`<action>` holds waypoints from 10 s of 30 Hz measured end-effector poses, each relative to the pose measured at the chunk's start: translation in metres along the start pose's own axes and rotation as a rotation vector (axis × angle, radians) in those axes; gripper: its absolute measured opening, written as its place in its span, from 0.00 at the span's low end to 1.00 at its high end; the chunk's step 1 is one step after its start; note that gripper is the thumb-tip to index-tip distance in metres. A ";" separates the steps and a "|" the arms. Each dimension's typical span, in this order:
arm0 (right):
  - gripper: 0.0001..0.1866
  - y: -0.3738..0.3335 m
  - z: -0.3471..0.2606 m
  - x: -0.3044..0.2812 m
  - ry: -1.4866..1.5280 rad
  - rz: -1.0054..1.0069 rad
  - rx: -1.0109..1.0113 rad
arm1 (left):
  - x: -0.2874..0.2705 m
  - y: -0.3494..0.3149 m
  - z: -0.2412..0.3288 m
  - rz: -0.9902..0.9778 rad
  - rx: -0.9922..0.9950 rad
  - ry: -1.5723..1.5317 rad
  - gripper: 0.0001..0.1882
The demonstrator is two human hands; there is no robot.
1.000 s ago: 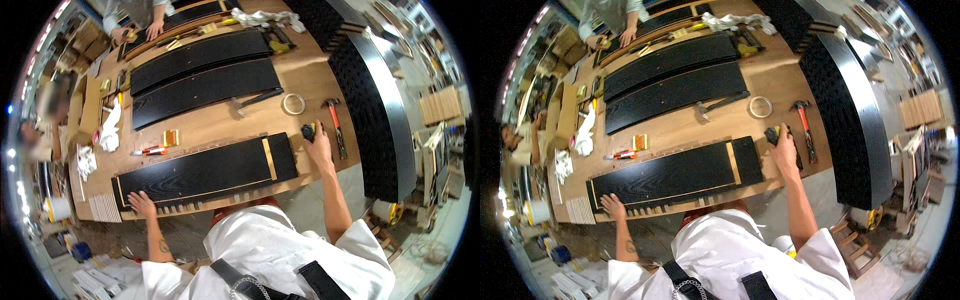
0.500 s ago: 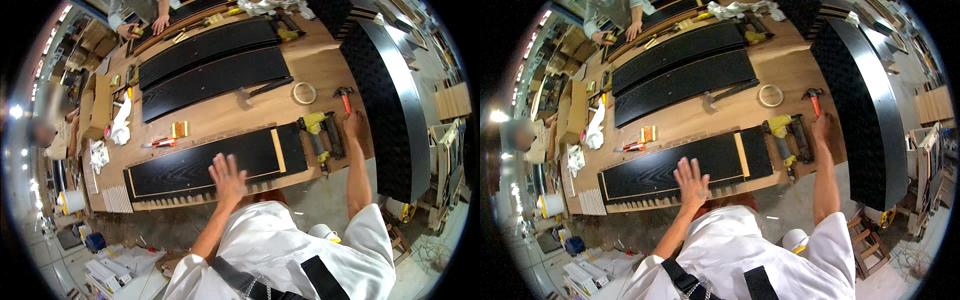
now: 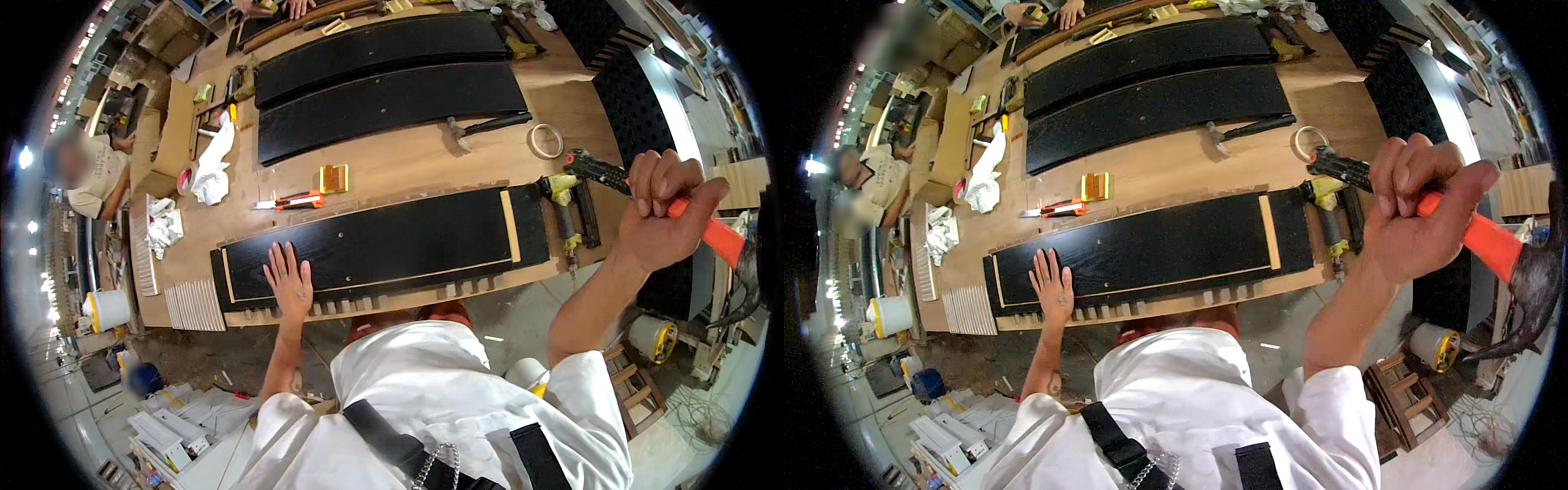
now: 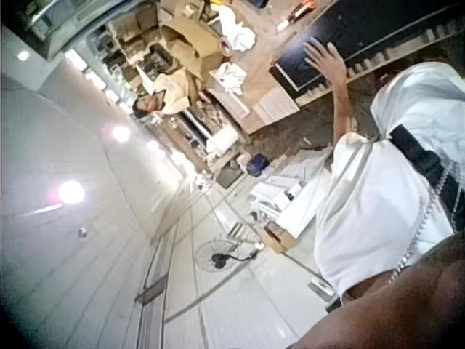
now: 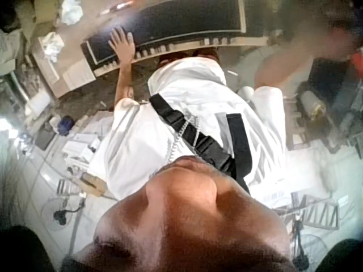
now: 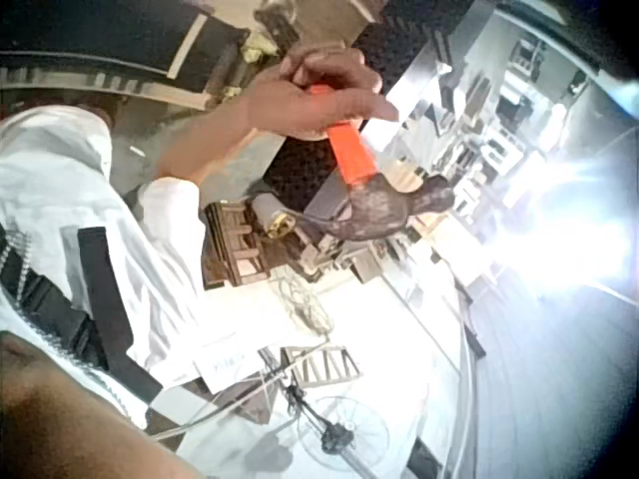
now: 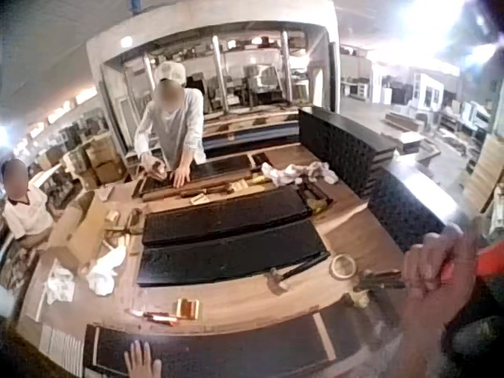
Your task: The person assembles a piano keyboard by attaching black keys to a wooden frame. They use a pneumatic nail gun to secure the keys, a hammer to tap them into place, and a utility knife to trim excess material. The person also wipes the keys with a cloth and arranges white keys on the table.
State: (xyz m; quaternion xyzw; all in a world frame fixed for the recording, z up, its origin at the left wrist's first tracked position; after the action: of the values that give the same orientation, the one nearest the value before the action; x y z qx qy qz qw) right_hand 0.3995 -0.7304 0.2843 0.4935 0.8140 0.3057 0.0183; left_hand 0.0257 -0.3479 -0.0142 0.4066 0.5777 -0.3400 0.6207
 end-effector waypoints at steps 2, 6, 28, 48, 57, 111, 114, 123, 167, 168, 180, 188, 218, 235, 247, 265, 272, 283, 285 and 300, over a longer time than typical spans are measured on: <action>0.31 -0.018 0.032 0.032 -0.047 0.237 0.099 | -0.007 -0.001 -0.007 -0.007 0.047 -0.036 0.32; 0.23 -0.095 0.230 0.028 -0.248 0.286 0.249 | -0.010 0.003 -0.001 -0.015 0.011 -0.092 0.36; 0.26 -0.194 0.285 0.496 -0.042 -0.148 0.832 | -0.010 -0.026 -0.166 0.038 0.029 -0.219 0.33; 0.28 -0.165 0.069 0.302 0.041 0.106 0.103 | 0.008 0.001 -0.056 0.045 0.183 -0.132 0.36; 0.25 -0.236 0.230 0.204 -0.152 0.160 0.610 | -0.003 0.026 0.029 0.019 0.264 -0.252 0.36; 0.29 -0.213 0.164 -0.080 -1.559 0.281 0.375 | -0.119 0.147 0.026 0.247 0.039 -1.209 0.08; 0.38 -0.143 0.157 -0.028 -0.753 0.103 0.726 | -0.123 0.146 0.015 0.298 0.000 -1.355 0.08; 0.33 -0.111 0.192 -0.042 -0.503 -0.067 0.795 | -0.067 0.035 -0.192 0.977 -0.755 -1.286 0.36; 0.19 -0.150 0.242 0.030 -1.548 0.246 1.031 | -0.061 -0.057 -0.238 -0.161 -0.728 -0.324 0.24; 0.17 -0.146 0.248 0.037 -1.626 0.241 1.047 | -0.061 -0.059 -0.237 -0.178 -0.729 -0.299 0.24; 0.21 -0.142 0.375 0.379 -1.309 -0.881 0.374 | -0.040 0.029 -0.283 0.412 -0.314 -0.570 0.21; 0.20 -0.125 0.336 0.390 -1.376 -0.478 0.228 | 0.063 0.234 -0.421 0.344 -0.108 -0.165 0.37; 0.24 -0.319 0.084 0.070 -1.208 0.261 1.047 | -0.064 0.081 0.235 -0.287 1.130 -0.662 0.21; 0.24 -0.315 0.098 0.079 -1.368 0.258 1.185 | 0.001 0.119 0.234 0.063 0.770 -0.520 0.27; 0.25 -0.349 0.099 0.042 -1.416 0.226 1.044 | -0.003 0.121 0.239 0.051 0.750 -0.515 0.26; 0.25 -0.353 0.102 0.020 -1.364 0.180 0.928 | -0.001 0.124 0.238 0.056 0.756 -0.535 0.24; 0.27 -0.369 0.082 0.016 -1.310 0.167 1.062 | -0.006 0.124 0.238 -0.023 0.774 -0.536 0.31; 0.22 -0.425 0.088 0.018 -0.440 0.543 1.104 | -0.012 0.032 0.290 -0.098 1.265 -0.531 0.24; 0.24 -0.468 0.076 0.018 -0.684 0.543 0.994 | -0.038 0.022 0.295 -0.177 1.224 -0.787 0.18; 0.14 -0.345 0.085 0.124 -0.128 0.629 0.987 | -0.094 0.004 0.195 -0.872 0.343 -1.467 0.20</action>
State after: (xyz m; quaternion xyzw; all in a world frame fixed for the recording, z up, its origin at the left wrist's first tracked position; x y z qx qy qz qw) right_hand 0.0906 -0.7013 0.0706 0.6789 0.6719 -0.1489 -0.2560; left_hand 0.1057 -0.5253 0.0796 -0.0849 0.0768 -0.8059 0.5809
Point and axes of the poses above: each hand's wrist, its own y-axis towards the middle knuckle, its own x-axis out of the palm, z = x × y, the point moved 1 cm from there along y, towards the middle knuckle, and after that the axes turned 10 degrees about x, right-handed, at the moved point
